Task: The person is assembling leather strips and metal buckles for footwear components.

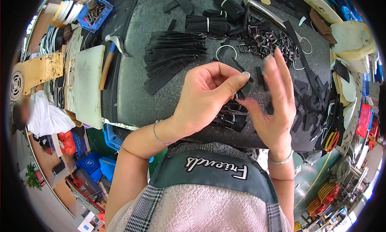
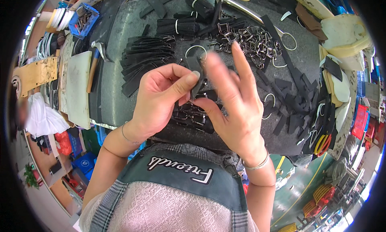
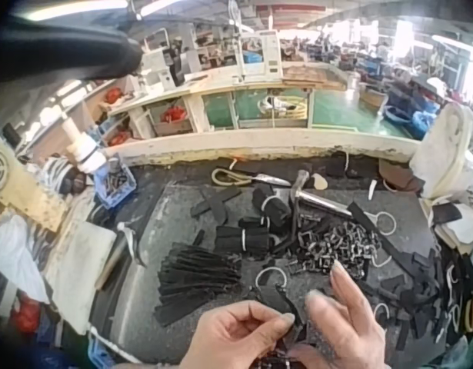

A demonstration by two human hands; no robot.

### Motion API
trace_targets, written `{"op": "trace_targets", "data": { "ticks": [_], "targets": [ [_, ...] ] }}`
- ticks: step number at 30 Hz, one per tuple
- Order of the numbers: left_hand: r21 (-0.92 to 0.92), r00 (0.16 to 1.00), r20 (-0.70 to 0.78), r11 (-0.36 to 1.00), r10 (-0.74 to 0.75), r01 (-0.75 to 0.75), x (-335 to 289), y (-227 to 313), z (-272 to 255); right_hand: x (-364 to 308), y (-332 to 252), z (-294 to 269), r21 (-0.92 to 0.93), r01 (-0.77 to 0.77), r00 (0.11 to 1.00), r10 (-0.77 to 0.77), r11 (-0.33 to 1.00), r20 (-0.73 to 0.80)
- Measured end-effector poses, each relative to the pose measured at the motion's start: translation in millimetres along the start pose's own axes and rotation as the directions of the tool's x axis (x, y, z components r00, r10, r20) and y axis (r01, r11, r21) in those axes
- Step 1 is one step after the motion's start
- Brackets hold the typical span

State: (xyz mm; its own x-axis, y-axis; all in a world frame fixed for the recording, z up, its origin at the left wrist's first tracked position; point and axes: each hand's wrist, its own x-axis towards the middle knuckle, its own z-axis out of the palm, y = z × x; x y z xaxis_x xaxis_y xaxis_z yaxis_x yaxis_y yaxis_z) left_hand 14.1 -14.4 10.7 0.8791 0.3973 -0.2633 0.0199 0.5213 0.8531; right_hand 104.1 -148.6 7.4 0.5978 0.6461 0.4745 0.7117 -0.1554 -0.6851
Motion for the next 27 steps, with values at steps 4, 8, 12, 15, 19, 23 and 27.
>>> {"op": "trace_targets", "data": {
  "ticks": [4, 8, 12, 15, 19, 23, 27],
  "targets": [
    [-0.114, 0.987, 0.08, 0.983, -0.136, 0.145, 2.0, 0.5, -8.0, 6.6, 6.5, -11.7, -0.2, 0.316, 0.948, -0.317, 0.927, 0.03],
    [-0.107, 0.989, 0.089, 0.986, -0.116, 0.126, 1.0, -4.2, -1.5, 3.1, -0.2, -14.0, -0.27, 0.361, 0.932, -0.358, 0.893, 0.06],
    [0.24, 0.994, 0.016, 0.965, 0.105, -0.106, 1.2, -18.6, 2.9, 11.9, -5.7, -12.4, -0.221, 0.237, 0.97, -0.22, 0.946, 0.1],
    [0.125, 0.994, 0.095, 0.99, 0.048, -0.059, 8.3, -10.3, -5.2, 7.2, -6.2, -8.3, 0.008, -0.017, 0.993, 0.016, 1.0, 0.12],
    [-0.134, 0.975, 0.178, 0.979, -0.13, 0.155, 12.7, -1.5, -13.1, 3.4, -0.2, -9.6, 0.551, -0.634, 0.772, 0.476, 0.543, 0.42],
    [0.287, 0.988, 0.129, 0.957, -0.086, 0.045, 13.1, 10.2, -4.9, -0.4, 4.8, -10.8, 0.411, -0.673, 0.739, 0.542, 0.614, 0.4],
    [0.033, 0.994, 0.066, 0.996, -0.089, 0.087, 15.1, 10.9, -23.5, -3.6, 8.8, -28.6, 0.416, -0.717, 0.697, 0.574, 0.559, 0.43]
  ]
}}
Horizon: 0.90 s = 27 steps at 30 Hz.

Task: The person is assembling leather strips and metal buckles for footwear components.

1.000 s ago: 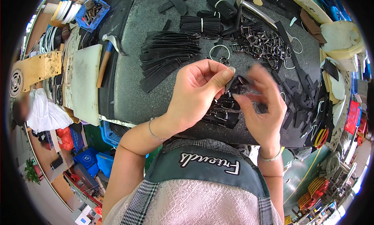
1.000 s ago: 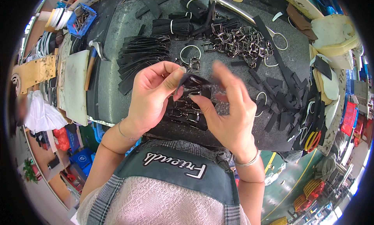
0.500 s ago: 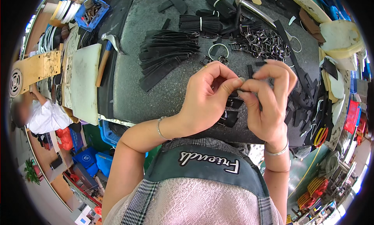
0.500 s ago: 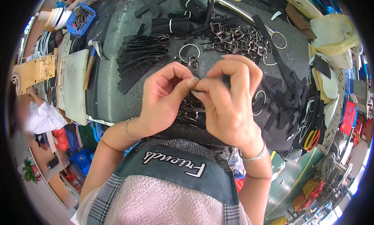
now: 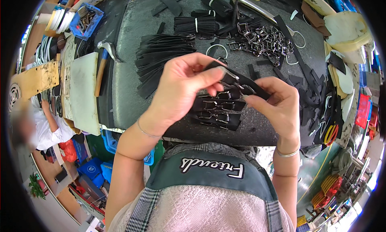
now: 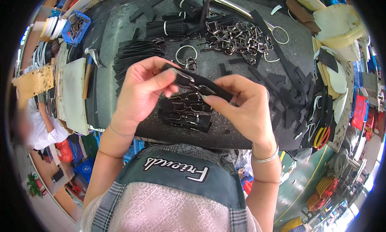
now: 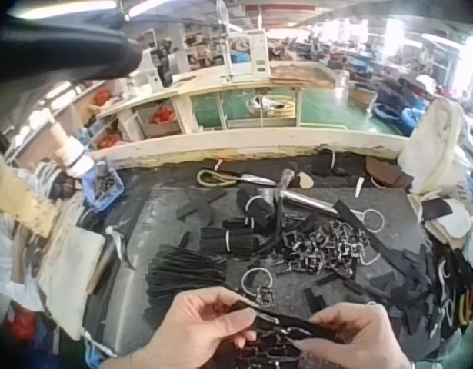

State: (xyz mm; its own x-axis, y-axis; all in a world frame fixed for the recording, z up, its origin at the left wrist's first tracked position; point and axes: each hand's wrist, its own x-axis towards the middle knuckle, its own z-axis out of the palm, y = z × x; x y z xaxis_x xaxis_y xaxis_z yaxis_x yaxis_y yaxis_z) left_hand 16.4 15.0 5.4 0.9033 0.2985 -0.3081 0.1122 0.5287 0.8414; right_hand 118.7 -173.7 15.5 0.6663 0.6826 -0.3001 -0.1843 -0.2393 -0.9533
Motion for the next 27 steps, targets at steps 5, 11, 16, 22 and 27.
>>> {"op": "trace_targets", "data": {
  "ticks": [5, 11, 16, 22, 27],
  "targets": [
    [0.7, 0.923, 0.378, 0.63, 0.074, -0.337, -18.7, 22.5, -4.3, -24.0, 10.6, 1.0, -0.048, 0.08, 0.995, -0.077, 0.996, 0.064],
    [0.689, 0.863, 0.378, 0.724, -0.336, -0.02, -20.4, 23.1, 0.8, -16.3, 3.5, -6.0, -0.184, 0.058, 0.991, -0.079, 0.981, -0.111],
    [0.282, 0.968, 0.175, 0.951, -0.179, 0.125, -13.1, 4.7, -3.2, 23.3, 25.4, -31.3, -0.584, 0.174, 0.906, -0.361, 0.793, -0.22],
    [0.044, 0.974, 0.118, 0.981, -0.192, 0.188, -2.5, -3.4, 5.2, 50.7, 20.4, -5.1, -0.925, 0.273, 0.886, -0.443, 0.265, 0.135],
    [0.047, 0.986, 0.08, 0.988, -0.149, 0.145, -2.0, -3.3, 2.9, 43.3, 15.8, -7.5, -0.936, 0.287, 0.905, -0.379, 0.205, 0.194]
  ]
}}
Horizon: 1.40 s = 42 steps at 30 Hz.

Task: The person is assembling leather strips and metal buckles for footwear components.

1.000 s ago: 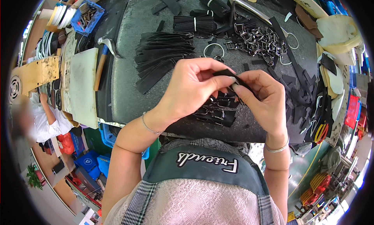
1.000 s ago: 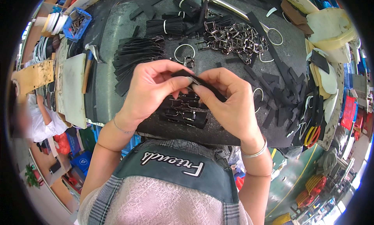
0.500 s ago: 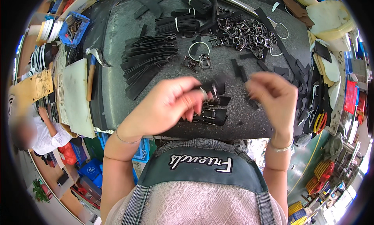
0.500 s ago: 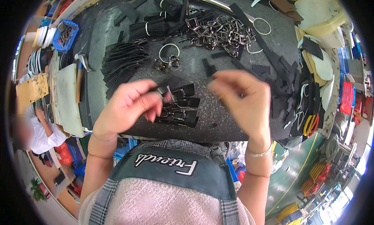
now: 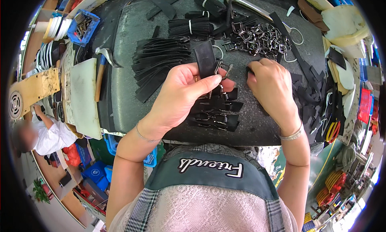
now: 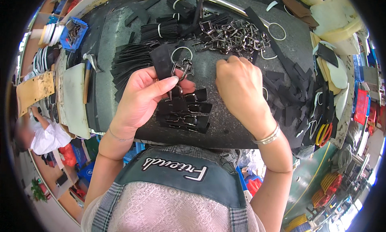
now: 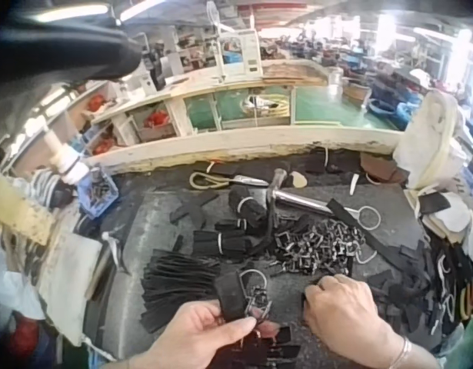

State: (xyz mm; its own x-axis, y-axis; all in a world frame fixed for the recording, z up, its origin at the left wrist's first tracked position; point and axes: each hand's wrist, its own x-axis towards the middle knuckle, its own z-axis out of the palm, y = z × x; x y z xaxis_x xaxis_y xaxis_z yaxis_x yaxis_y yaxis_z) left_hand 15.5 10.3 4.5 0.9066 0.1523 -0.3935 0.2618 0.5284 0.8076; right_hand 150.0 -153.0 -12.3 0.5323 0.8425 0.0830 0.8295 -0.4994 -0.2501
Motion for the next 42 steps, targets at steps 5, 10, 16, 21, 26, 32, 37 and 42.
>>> {"op": "trace_targets", "data": {
  "ticks": [5, 10, 16, 21, 26, 32, 37, 42],
  "targets": [
    [0.021, 0.998, -0.036, 0.999, 0.049, -0.048, 4.1, -5.8, 3.6, 0.2, -10.4, -2.7, -0.132, 0.034, 0.999, -0.033, 0.991, 0.011],
    [0.034, 0.983, -0.088, 0.987, 0.159, -0.156, 0.4, -6.9, 2.7, 9.7, -10.1, -11.5, 0.468, 0.001, 0.966, 0.121, 0.884, -0.229],
    [0.138, 0.984, -0.06, 0.978, 0.167, -0.157, -2.2, 0.1, 11.3, -7.3, -36.0, -18.5, 0.536, 0.452, 0.795, -0.049, 0.713, -0.605],
    [0.15, 0.977, -0.077, 0.971, 0.2, -0.187, -5.3, 0.0, 16.2, -11.5, -29.0, -21.6, 0.133, 0.466, 0.748, -0.309, 0.875, -0.588],
    [0.036, 0.961, -0.036, 0.961, 0.274, -0.273, -2.9, -10.7, 20.4, -9.4, -25.6, -9.0, 0.376, 0.347, 0.796, -0.058, 0.859, -0.603],
    [0.097, 0.967, 0.012, 0.962, 0.256, -0.256, -4.5, -9.9, 17.1, -16.4, -43.6, -7.8, 0.976, -0.143, 0.92, 0.342, -0.163, 0.192],
    [0.116, 0.995, 0.035, 0.988, 0.098, -0.102, -8.0, 2.2, 17.1, -21.1, -46.2, 2.4, 0.957, -0.012, 0.918, 0.377, -0.289, 0.125],
    [0.363, 0.937, -0.04, 0.878, 0.348, -0.31, -6.9, 9.5, 9.3, -19.3, -40.4, 3.0, 0.966, 0.112, 0.928, 0.322, 0.235, -0.186]
  ]
}}
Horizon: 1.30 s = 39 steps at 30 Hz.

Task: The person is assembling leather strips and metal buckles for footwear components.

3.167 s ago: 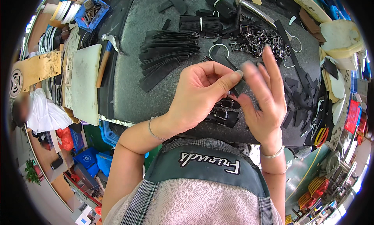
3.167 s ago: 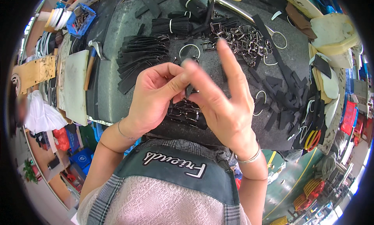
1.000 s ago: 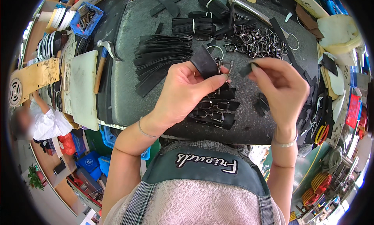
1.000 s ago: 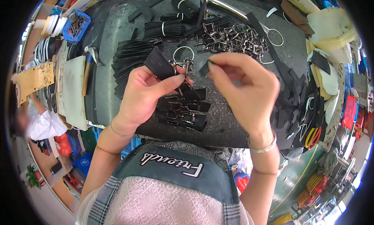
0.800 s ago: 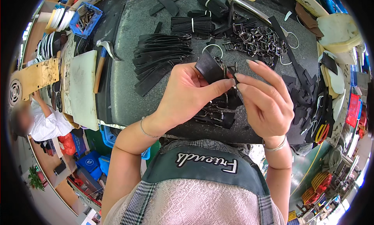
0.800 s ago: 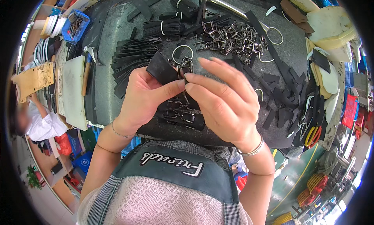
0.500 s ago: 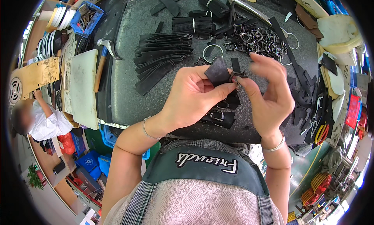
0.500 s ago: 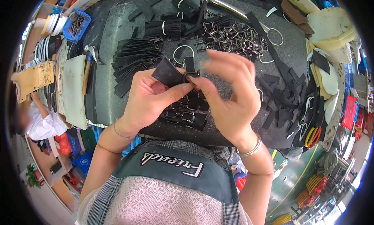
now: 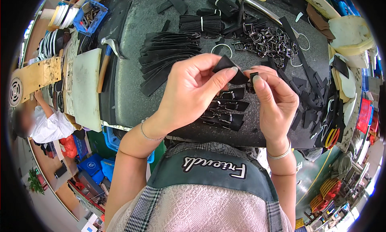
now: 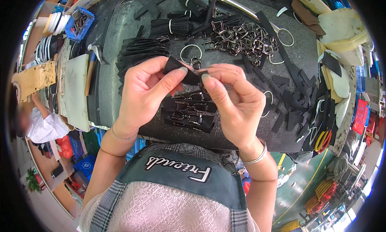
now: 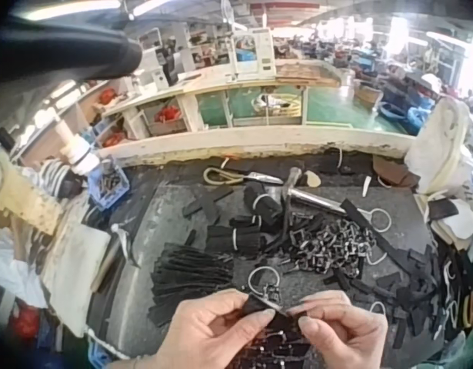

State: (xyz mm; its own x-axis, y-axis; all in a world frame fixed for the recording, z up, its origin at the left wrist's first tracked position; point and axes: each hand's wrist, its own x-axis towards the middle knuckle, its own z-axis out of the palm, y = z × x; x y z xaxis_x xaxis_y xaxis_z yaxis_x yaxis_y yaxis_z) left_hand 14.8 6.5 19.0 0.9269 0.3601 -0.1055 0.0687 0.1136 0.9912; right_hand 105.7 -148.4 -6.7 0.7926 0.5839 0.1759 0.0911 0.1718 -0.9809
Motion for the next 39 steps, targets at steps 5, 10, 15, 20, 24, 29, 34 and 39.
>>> {"op": "trace_targets", "data": {
  "ticks": [5, 10, 15, 20, 24, 29, 34, 39],
  "targets": [
    [-0.306, 0.986, 0.026, 0.938, -0.165, 0.165, 0.8, -0.3, -1.1, 1.4, -8.6, 4.2, -0.309, 0.191, 0.98, -0.167, 0.932, 0.104],
    [-0.326, 0.969, 0.059, 0.913, -0.239, 0.245, 0.7, -4.4, -6.4, 1.3, -12.3, 0.1, -0.351, 0.024, 0.987, 0.033, 0.936, 0.155],
    [-0.249, 0.959, 0.145, 0.929, -0.242, 0.272, -0.7, -6.8, -13.5, -0.6, -8.7, -3.6, -0.353, 0.018, 0.985, 0.044, 0.935, 0.168],
    [-0.621, 0.816, 0.422, 0.529, -0.396, 0.578, -3.8, -15.2, -11.0, -0.4, -3.5, -5.7, -0.306, 0.118, 0.971, -0.046, 0.945, 0.234],
    [-0.673, 0.805, 0.466, 0.444, -0.367, 0.592, -13.4, -10.6, -8.7, 4.4, -11.6, -9.5, -0.306, 0.253, 0.924, -0.135, 0.918, 0.359],
    [-0.567, 0.922, 0.306, 0.732, -0.237, 0.376, -9.5, -18.6, -10.2, 3.7, -12.7, -9.3, -0.392, 0.191, 0.954, -0.076, 0.9, 0.29],
    [-0.352, 0.977, 0.1, 0.911, -0.191, 0.214, -4.0, -18.9, 0.1, 7.0, -18.9, -1.4, -0.417, 0.236, 0.944, -0.106, 0.878, 0.312],
    [-0.274, 0.981, 0.056, 0.942, -0.186, 0.194, -5.3, -18.2, 1.5, 9.8, -18.6, -0.2, -0.484, 0.262, 0.941, -0.11, 0.835, 0.319]
  ]
}}
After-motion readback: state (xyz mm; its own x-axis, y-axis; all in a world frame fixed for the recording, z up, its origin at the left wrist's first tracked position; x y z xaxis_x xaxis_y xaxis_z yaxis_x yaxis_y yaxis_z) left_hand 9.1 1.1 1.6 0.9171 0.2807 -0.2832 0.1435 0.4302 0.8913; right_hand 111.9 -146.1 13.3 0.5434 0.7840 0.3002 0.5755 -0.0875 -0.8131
